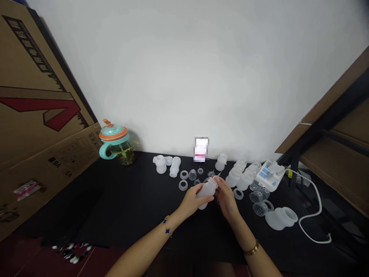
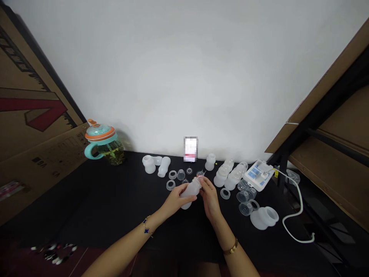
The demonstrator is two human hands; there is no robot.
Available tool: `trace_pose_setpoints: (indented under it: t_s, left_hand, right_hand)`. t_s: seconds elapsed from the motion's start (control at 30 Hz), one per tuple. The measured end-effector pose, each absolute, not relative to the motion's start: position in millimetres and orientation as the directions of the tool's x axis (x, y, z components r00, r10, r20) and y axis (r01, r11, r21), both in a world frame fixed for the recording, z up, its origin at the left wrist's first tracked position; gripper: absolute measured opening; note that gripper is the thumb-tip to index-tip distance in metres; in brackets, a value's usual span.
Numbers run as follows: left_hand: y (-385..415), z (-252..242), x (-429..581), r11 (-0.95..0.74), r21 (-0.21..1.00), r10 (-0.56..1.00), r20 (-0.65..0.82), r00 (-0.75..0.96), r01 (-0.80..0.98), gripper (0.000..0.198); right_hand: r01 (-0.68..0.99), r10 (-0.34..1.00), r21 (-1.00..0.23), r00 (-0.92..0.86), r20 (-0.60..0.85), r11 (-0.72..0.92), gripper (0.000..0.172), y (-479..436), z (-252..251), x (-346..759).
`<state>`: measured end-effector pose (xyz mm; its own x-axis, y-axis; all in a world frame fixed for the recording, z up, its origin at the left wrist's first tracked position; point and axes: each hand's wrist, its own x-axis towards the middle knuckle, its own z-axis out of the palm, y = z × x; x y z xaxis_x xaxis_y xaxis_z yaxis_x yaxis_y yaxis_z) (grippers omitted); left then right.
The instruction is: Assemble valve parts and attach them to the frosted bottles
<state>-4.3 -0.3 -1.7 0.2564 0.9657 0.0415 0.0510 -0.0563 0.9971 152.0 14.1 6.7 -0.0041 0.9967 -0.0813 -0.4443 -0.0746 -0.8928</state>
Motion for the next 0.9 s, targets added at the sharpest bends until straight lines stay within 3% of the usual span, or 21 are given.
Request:
trace_pose_setpoints:
  t_s: [0.3,0.9]
  left_hand:
    - [-4.1,2.4,-4.3,-0.119,0.984,0.970,0.087,0.228,0.133,0.047]
    - [-1.6,-2.4,-2.3,-0.021,0.998,0.959,0.038,0.281,-0.064,0.047]
  right_hand:
    - [-0.430,0.997,-0.900,-0.004,-0.076,-0.070,0.031,13.8,5.6,153.0]
    - [-0.463,0.999,-0.885,-0.021,-0.044,-0.049,0.027,14.8,2.7,153.7]
